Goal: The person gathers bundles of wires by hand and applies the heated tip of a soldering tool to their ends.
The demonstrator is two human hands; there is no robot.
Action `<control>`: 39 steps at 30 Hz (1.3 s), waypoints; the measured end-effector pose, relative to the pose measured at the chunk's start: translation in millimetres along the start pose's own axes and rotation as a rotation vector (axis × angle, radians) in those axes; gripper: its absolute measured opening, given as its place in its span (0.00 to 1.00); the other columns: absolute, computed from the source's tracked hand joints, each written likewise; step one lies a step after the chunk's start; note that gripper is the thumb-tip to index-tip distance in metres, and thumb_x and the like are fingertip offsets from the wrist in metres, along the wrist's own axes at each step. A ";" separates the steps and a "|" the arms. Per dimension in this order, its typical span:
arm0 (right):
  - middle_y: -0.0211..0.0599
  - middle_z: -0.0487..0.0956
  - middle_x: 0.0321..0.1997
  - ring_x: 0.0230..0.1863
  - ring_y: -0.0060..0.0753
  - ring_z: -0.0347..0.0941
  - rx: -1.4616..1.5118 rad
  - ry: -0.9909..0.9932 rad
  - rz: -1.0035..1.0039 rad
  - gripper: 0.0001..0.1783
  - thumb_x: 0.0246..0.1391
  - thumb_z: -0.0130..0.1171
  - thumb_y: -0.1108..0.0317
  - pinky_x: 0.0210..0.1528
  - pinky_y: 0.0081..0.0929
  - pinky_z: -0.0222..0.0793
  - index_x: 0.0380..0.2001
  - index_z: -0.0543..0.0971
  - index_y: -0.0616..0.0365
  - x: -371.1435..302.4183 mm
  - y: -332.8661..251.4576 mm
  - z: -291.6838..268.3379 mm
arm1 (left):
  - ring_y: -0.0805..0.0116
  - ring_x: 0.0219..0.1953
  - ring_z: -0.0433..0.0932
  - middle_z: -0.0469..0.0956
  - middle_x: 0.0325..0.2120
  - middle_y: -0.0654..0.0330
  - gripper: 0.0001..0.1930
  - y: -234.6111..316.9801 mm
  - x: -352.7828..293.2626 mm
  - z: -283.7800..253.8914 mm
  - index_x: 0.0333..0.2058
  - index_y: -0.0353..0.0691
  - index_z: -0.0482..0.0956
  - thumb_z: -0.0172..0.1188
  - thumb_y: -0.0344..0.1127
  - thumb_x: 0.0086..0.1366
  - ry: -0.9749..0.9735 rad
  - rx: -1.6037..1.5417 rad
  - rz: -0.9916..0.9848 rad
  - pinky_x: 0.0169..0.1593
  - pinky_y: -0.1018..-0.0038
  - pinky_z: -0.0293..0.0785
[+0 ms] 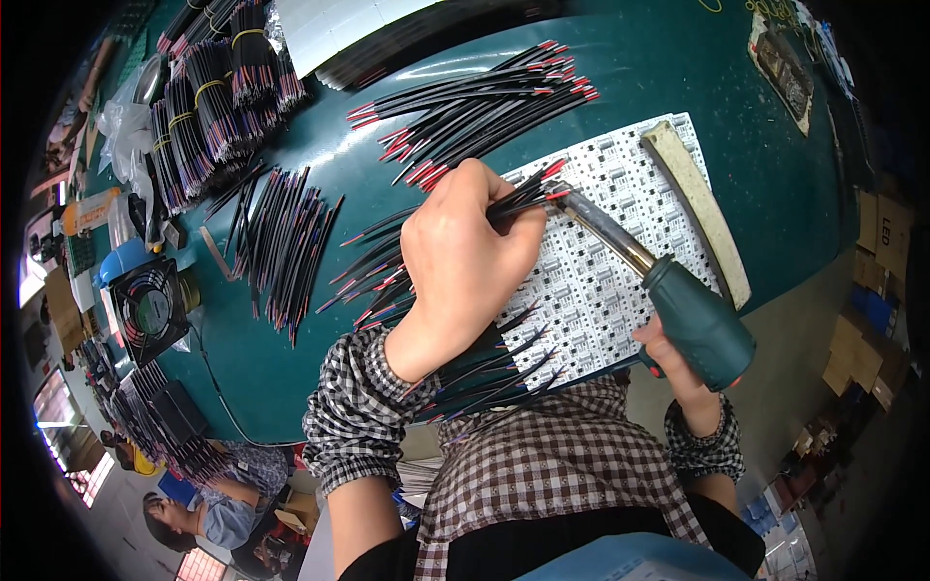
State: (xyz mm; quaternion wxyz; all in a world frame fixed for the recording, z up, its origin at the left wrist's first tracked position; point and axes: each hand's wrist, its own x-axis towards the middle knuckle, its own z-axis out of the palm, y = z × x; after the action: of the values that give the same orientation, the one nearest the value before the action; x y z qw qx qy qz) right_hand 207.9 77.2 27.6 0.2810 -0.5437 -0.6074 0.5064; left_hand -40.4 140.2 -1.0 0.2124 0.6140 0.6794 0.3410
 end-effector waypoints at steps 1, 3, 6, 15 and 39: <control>0.40 0.84 0.34 0.35 0.27 0.81 -0.019 -0.002 -0.031 0.23 0.45 0.72 0.73 0.42 0.25 0.78 0.45 0.77 0.69 0.9 -0.3 0.2 | 0.54 0.22 0.76 0.74 0.20 0.55 0.13 -0.1 -0.1 0.0 0.25 0.38 0.72 0.70 0.31 0.45 -0.002 0.005 -0.003 0.26 0.63 0.71; 0.41 0.84 0.34 0.35 0.28 0.82 0.122 0.044 0.027 0.22 0.46 0.72 0.73 0.42 0.26 0.78 0.45 0.77 0.69 -0.8 -3.1 4.4 | 0.54 0.22 0.76 0.74 0.20 0.55 0.13 0.2 0.0 0.0 0.25 0.38 0.72 0.69 0.31 0.45 -0.004 0.001 -0.005 0.26 0.63 0.71; 0.41 0.82 0.36 0.36 0.30 0.79 0.220 0.075 0.102 0.21 0.53 0.64 0.62 0.42 0.28 0.76 0.42 0.78 0.69 -1.0 -10.1 7.6 | 0.54 0.22 0.76 0.74 0.20 0.55 0.13 0.3 0.2 -0.1 0.25 0.38 0.72 0.69 0.31 0.45 -0.001 0.000 -0.004 0.26 0.63 0.71; 0.45 0.80 0.39 0.38 0.35 0.79 0.243 0.062 0.147 0.28 0.58 0.59 0.51 0.37 0.29 0.77 0.45 0.76 0.71 2.4 -16.6 2.0 | 0.69 0.24 0.73 0.76 0.24 0.57 0.05 0.5 11.1 -34.1 0.34 0.33 0.73 0.55 0.29 0.64 -0.358 -0.239 -0.244 0.30 0.74 0.71; 0.42 0.83 0.41 0.42 0.30 0.80 0.356 -0.010 0.072 0.21 0.53 0.65 0.77 0.47 0.31 0.77 0.51 0.76 0.67 -1.3 -0.2 -0.9 | 0.56 0.18 0.73 0.72 0.17 0.54 0.11 -1.4 -0.7 -7.4 0.22 0.36 0.70 0.66 0.31 0.46 -0.005 -0.020 -0.041 0.25 0.64 0.69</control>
State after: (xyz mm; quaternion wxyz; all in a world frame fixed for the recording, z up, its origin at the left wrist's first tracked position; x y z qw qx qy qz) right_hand 209.0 76.3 28.4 0.3513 -0.5043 -0.4899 0.6183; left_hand -46.5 138.1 2.9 0.2270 0.5988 0.6878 0.3417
